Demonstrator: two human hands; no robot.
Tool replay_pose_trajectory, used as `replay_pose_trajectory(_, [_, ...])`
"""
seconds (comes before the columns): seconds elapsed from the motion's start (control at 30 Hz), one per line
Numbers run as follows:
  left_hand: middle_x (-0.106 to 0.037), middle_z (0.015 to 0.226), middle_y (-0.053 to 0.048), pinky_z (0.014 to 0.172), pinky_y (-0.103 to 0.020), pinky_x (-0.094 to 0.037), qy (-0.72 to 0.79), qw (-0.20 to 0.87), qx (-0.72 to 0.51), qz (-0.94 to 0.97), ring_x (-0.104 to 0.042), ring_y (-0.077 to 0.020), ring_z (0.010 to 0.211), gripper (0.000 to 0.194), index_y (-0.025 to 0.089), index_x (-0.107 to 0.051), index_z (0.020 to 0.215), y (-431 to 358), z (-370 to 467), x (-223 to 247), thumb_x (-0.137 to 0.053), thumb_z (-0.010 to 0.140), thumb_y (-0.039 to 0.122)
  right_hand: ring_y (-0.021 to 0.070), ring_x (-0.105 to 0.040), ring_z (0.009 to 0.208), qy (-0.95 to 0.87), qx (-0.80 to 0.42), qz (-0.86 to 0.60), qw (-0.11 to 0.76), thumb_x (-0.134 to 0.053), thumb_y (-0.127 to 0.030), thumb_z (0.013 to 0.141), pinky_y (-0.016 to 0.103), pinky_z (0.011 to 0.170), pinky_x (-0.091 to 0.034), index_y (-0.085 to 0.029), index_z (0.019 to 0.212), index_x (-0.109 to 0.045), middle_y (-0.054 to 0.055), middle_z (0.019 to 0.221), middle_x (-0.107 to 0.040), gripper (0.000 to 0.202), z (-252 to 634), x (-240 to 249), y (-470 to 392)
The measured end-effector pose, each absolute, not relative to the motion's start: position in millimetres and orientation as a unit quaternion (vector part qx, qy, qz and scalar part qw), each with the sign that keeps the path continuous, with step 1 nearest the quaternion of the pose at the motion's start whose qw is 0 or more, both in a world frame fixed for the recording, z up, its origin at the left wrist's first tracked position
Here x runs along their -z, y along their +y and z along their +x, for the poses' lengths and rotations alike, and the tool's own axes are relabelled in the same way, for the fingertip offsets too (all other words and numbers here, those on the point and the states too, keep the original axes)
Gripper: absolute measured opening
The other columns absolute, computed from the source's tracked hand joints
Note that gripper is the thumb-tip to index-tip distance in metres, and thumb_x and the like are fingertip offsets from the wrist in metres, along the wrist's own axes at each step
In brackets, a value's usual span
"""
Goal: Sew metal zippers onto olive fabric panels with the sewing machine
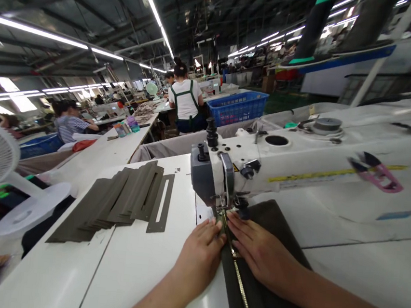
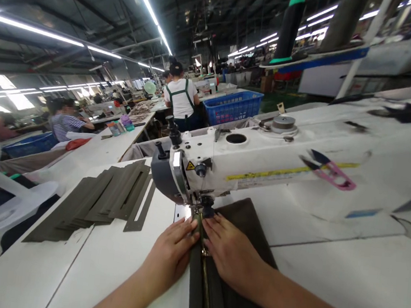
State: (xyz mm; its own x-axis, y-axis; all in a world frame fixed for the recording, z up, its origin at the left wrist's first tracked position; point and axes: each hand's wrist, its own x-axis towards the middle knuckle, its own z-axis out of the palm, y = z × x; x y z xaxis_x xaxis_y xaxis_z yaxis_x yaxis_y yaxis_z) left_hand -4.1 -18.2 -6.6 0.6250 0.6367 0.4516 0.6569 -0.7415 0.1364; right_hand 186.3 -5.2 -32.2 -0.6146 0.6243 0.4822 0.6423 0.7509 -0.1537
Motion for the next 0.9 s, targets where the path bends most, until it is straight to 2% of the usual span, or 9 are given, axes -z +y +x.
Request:
replay_pose_trajectory(0.13, [-0.064, 0.108, -0.014, 0.092, -0.045, -0.049, -0.326, 0.036, 0.229, -0.916, -0.059, -0.0252, 0.103, 0.025, 0.012, -0.061, 0.098, -13, -2, -1, -0.041, 0.083, 0.008, 0.0262, -0.047, 0.118, -0.908, 0.014, -0.346, 0.236, -0.032, -0.014, 0.088, 0.043, 0.098, -0.043, 0.003, 0.12, -0.051, 0.021, 0.124, -0.052, 0.041, 188, 21, -6])
replay_pose_trajectory(0.27, [-0.063, 0.109, -0.015, 0.092, -0.046, -0.049, -0.334, 0.034, 0.234, -0.912, -0.058, -0.0252, 0.105, 0.026, 0.012, -0.061, 0.098, -13, -1, -1, -0.041, 0.082, 0.008, 0.0263, -0.045, 0.12, -0.909, 0.013, -0.345, 0.232, -0.034, -0.014, 0.087, 0.043, 0.1, -0.04, 0.003, 0.121, -0.049, 0.021, 0.125, -0.051, 0.042, 188, 22, -7])
replay_pose_trajectory(0.57, [-0.062, 0.109, -0.013, 0.095, -0.045, -0.047, -0.37, 0.026, 0.232, -0.899, -0.058, -0.025, 0.102, 0.03, 0.012, -0.06, 0.099, -9, 1, 3, -0.046, 0.072, 0.009, 0.027, -0.054, 0.11, -0.912, 0.05, -0.315, 0.259, -0.033, -0.013, 0.087, 0.043, 0.09, -0.049, 0.002, 0.118, -0.052, 0.021, 0.12, -0.056, 0.04, 187, 26, 10])
replay_pose_trajectory(0.7, [-0.063, 0.103, -0.012, 0.093, -0.043, -0.047, -0.377, 0.014, 0.233, -0.896, -0.058, -0.0247, 0.1, 0.035, 0.013, -0.059, 0.098, -7, 1, 3, -0.047, 0.066, 0.007, 0.0259, -0.056, 0.107, -0.905, 0.034, -0.315, 0.285, -0.038, -0.015, 0.086, 0.042, 0.088, -0.05, -0.003, 0.117, -0.054, 0.018, 0.115, -0.06, 0.037, 188, 20, 10])
replay_pose_trajectory(0.8, [-0.063, 0.1, -0.01, 0.09, -0.043, -0.048, -0.387, 0.01, 0.25, -0.887, -0.058, -0.0241, 0.099, 0.036, 0.016, -0.059, 0.097, -7, 1, 4, -0.047, 0.065, 0.006, 0.0241, -0.058, 0.102, -0.895, 0.035, -0.322, 0.307, -0.044, -0.017, 0.084, 0.04, 0.087, -0.05, -0.012, 0.105, -0.062, 0.014, 0.111, -0.062, 0.028, 193, 7, -15])
replay_pose_trajectory(0.9, [-0.063, 0.102, -0.009, 0.09, -0.042, -0.048, -0.391, 0.014, 0.251, -0.885, -0.059, -0.0234, 0.099, 0.037, 0.018, -0.06, 0.098, -9, 0, 6, -0.049, 0.064, 0.007, 0.0231, -0.06, 0.097, -0.913, 0.067, -0.282, 0.288, -0.051, -0.028, 0.082, 0.035, 0.083, -0.052, -0.016, 0.1, -0.065, 0.011, 0.107, -0.065, 0.026, 199, -5, -47])
